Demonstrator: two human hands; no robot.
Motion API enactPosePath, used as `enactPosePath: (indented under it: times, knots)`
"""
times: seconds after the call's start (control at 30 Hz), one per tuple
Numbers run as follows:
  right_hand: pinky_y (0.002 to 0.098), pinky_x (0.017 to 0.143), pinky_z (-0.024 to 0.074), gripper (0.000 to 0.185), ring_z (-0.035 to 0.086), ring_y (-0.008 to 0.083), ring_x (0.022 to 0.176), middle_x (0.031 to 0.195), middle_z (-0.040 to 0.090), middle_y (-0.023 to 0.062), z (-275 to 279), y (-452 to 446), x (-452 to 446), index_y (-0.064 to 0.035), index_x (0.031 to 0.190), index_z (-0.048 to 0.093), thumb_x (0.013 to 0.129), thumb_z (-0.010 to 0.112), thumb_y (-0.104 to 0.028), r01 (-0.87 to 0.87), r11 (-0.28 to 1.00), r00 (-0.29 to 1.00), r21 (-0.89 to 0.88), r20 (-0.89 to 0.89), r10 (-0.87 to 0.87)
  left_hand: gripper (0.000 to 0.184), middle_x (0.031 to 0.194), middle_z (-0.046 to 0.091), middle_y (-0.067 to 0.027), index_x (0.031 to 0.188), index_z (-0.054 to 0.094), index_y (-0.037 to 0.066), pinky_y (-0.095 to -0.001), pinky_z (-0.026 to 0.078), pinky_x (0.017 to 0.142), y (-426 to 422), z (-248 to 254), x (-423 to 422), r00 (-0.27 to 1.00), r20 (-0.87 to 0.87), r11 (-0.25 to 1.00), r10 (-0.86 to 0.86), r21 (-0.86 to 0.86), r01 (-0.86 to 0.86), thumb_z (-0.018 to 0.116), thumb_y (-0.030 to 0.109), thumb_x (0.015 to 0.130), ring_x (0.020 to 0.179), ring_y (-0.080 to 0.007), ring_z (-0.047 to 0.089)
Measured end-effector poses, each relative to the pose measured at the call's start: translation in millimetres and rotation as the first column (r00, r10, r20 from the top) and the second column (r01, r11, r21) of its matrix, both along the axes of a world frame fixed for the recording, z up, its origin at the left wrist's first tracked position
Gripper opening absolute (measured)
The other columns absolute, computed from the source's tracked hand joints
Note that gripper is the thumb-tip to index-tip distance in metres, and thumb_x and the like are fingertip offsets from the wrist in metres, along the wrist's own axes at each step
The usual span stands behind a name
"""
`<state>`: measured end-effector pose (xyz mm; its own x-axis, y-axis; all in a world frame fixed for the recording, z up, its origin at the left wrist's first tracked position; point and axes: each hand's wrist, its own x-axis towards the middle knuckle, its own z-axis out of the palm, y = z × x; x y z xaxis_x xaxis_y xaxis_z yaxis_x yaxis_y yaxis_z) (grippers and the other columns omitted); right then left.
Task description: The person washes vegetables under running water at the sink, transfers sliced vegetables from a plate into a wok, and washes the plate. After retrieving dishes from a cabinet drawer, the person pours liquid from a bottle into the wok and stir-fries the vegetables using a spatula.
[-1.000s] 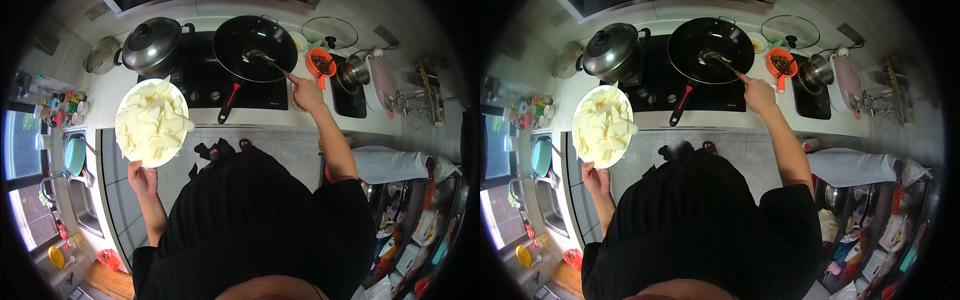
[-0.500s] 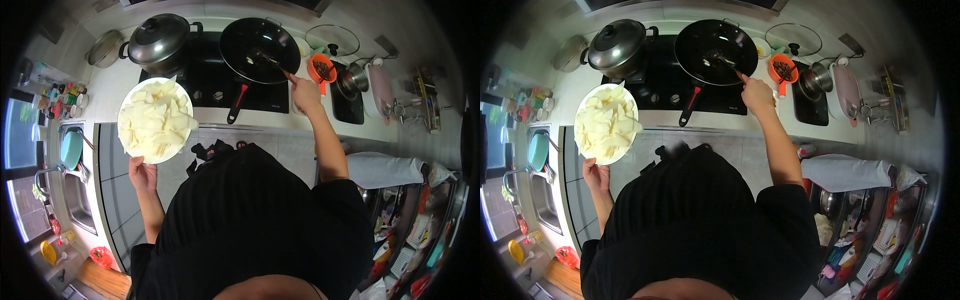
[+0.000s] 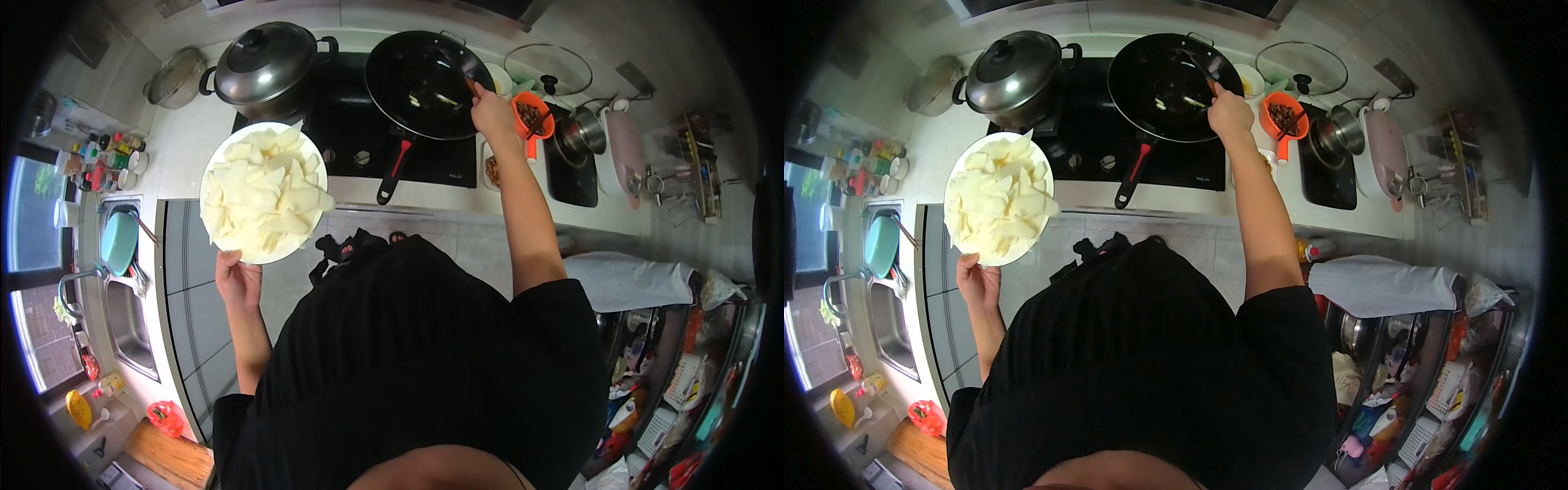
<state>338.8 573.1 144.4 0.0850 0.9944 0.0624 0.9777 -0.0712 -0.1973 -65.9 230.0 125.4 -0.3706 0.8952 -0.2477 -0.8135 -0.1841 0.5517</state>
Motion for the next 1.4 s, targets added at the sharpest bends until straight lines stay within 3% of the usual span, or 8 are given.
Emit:
enactPosePath:
  times: [0.3,0.6,0.7,0.73,0.83,0.93,1.1,1.4]
  knots:
    - [0.0444,0.081,0.0512,0.039,0.064,0.0334,0.094,0.102,0.068,0.0159,-5,-16,25,-0.0278,0.130,0.056,0.090,0.051,-0.025,-0.141,0.984,0.987,-0.107,0.062,0.148,0.053,0.138,0.044,-0.0178,0.132,0.039,-0.007,-0.0441,0.037,0.108,2,-2,4,1.000,0.001,1.000,0.023,0.001,-0.023,0.048,-0.001,0.080,0.128,-0.0299,0.045]
    - [0.0442,0.075,0.0526,0.051,0.066,0.0345,0.082,0.096,0.068,0.0172,-67,-40,25,-0.0186,0.136,0.047,0.086,0.056,-0.019,-0.138,0.990,0.968,0.002,-0.212,0.135,0.053,0.134,0.049,-0.0184,0.130,0.042,-0.009,-0.0445,0.039,0.106,9,-6,-2,0.999,-0.028,0.999,0.019,-0.038,-0.020,0.051,0.003,0.079,0.125,-0.0307,0.048]
    - [0.0414,0.072,0.0527,0.063,0.063,0.0232,0.078,0.100,0.065,0.0086,-77,-88,8,-0.0113,0.141,0.035,0.085,0.065,-0.017,-0.122,0.916,0.421,-0.383,-0.856,-0.301,0.053,0.134,0.049,-0.0190,0.130,0.041,-0.009,-0.0444,0.038,0.108,11,-2,4,0.999,-0.018,1.000,0.026,-0.017,-0.026,0.050,0.003,0.079,0.125,-0.0309,0.047]
    - [0.0404,0.073,0.0521,0.062,0.061,0.0198,0.080,0.103,0.063,0.0062,-76,-101,2,-0.0101,0.139,0.036,0.085,0.067,-0.017,-0.164,0.875,0.114,-0.456,-0.890,-0.442,0.054,0.136,0.047,-0.0187,0.131,0.040,-0.008,-0.0441,0.038,0.108,12,-2,4,1.000,-0.002,1.000,0.009,-0.001,-0.009,0.050,0.002,0.079,0.126,-0.0307,0.047]
    - [0.0493,0.085,0.0487,0.039,0.059,0.0244,0.098,0.111,0.061,0.0070,-109,-119,-8,-0.0150,0.124,0.049,0.089,0.064,-0.026,-0.328,0.872,-0.362,-0.365,-0.803,-0.472,0.055,0.139,0.044,-0.0180,0.133,0.038,-0.006,-0.0434,0.038,0.108,15,-4,1,0.999,0.026,0.999,-0.031,0.023,0.031,0.050,0.000,0.079,0.128,-0.0304,0.045]
    - [0.0629,0.094,0.0379,0.027,0.049,0.0361,0.115,0.118,0.057,0.0086,-103,-137,-28,-0.0184,0.108,0.056,0.089,0.063,-0.035,-0.406,0.819,-0.595,-0.404,-0.563,-0.573,0.056,0.139,0.044,-0.0181,0.134,0.037,-0.006,-0.0431,0.037,0.108,18,-2,-3,0.999,0.013,0.999,-0.051,0.009,0.051,0.050,0.001,0.080,0.128,-0.0304,0.044]
    - [0.0674,0.096,0.0355,0.016,0.046,0.0428,0.121,0.125,0.054,0.0105,-109,-153,-54,-0.0241,0.101,0.058,0.088,0.064,-0.032,-0.594,0.741,-0.698,-0.313,-0.258,-0.668,0.056,0.139,0.044,-0.0181,0.134,0.038,-0.006,-0.0426,0.039,0.107,24,-1,-6,0.997,0.003,0.997,-0.076,0.019,0.075,0.049,0.001,0.079,0.128,-0.0302,0.045]
    - [0.0615,0.090,0.0430,0.026,0.054,0.0365,0.114,0.120,0.055,0.0112,-86,-156,-47,-0.0217,0.114,0.053,0.089,0.059,-0.017,-0.507,0.772,-0.576,-0.383,-0.516,-0.634,0.054,0.138,0.044,-0.0179,0.131,0.040,-0.007,-0.0430,0.037,0.108,32,-1,-8,0.992,0.019,0.992,-0.124,-0.005,0.125,0.049,0.000,0.078,0.128,-0.0306,0.044]
